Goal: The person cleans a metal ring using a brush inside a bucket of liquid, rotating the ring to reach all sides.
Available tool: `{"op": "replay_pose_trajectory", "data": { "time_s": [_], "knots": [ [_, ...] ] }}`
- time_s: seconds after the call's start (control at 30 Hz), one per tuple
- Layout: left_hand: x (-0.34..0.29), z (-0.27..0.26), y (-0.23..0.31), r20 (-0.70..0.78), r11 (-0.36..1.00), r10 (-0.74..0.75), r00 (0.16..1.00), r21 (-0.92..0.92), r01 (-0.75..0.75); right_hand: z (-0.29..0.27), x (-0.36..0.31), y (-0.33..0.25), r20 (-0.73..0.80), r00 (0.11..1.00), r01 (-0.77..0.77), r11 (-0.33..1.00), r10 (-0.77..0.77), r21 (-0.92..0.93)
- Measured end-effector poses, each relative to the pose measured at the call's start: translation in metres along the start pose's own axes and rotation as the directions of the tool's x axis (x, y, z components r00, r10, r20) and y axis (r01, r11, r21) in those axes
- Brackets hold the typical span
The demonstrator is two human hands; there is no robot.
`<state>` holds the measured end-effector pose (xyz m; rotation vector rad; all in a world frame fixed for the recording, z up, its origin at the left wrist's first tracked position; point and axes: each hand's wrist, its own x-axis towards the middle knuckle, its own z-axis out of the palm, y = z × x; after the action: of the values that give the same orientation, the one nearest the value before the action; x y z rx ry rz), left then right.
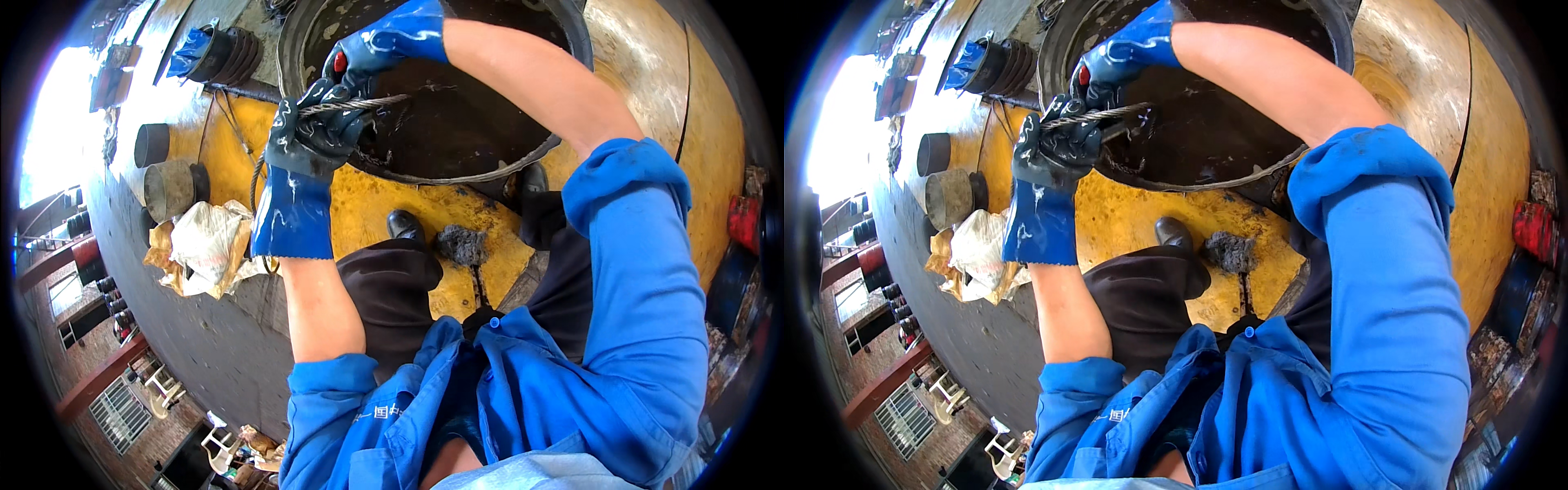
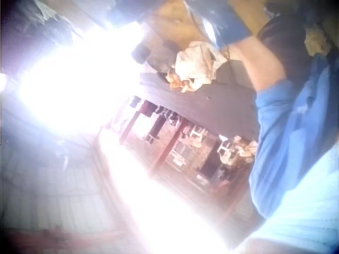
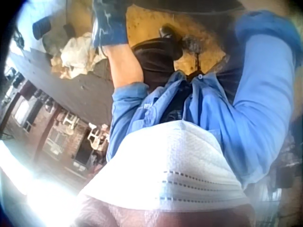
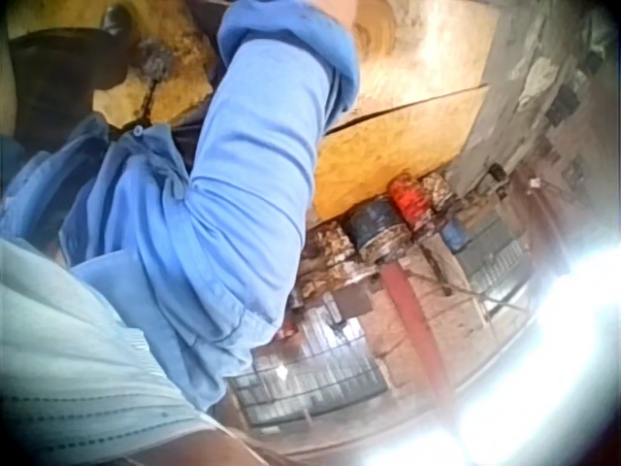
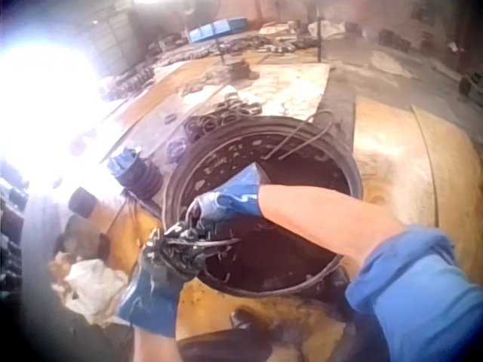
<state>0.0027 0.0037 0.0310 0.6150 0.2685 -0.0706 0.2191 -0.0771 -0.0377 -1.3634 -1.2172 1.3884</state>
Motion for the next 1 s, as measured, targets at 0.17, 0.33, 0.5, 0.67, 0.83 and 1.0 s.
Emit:
{"op": "replay_pose_trajectory", "data": {
  "time_s": [0.17, 0.33, 0.5, 0.67, 0.83, 1.0],
  "knots": [
    [0.003, 0.001, 0.000, 0.029, 0.999, 0.045, 0.999, 0.011, -0.046, -0.008, 0.013, 0.021, -0.285, 0.954, -0.105, 0.994, 0.092, -0.031],
    [-0.005, 0.002, 0.001, -0.172, 0.985, 0.127, 0.977, 0.139, -0.104, -0.016, 0.014, 0.040, -0.483, 0.875, -0.098, 0.982, 0.009, -0.159],
    [0.006, -0.026, 0.009, 0.157, 0.989, 0.014, 0.988, -0.146, 0.009, -0.036, -0.012, 0.039, -0.610, 0.788, -0.141, 0.941, -0.080, -0.306],
    [-0.004, -0.023, 0.013, 0.180, 0.991, 0.065, 0.982, -0.129, -0.042, -0.022, -0.031, -0.008, -0.402, 0.909, 0.052, 0.988, -0.107, -0.146],
    [0.007, -0.024, 0.007, 0.083, 0.990, 0.142, 0.986, -0.016, -0.141, 0.003, -0.021, 0.008, -0.153, 0.986, 0.064, 0.998, -0.065, -0.007],
    [-0.001, -0.009, 0.009, 0.193, 0.987, 0.082, 0.978, -0.149, -0.053, 0.008, -0.002, 0.034, -0.274, 0.961, 0.003, 0.995, 0.024, 0.096]
  ]
}}
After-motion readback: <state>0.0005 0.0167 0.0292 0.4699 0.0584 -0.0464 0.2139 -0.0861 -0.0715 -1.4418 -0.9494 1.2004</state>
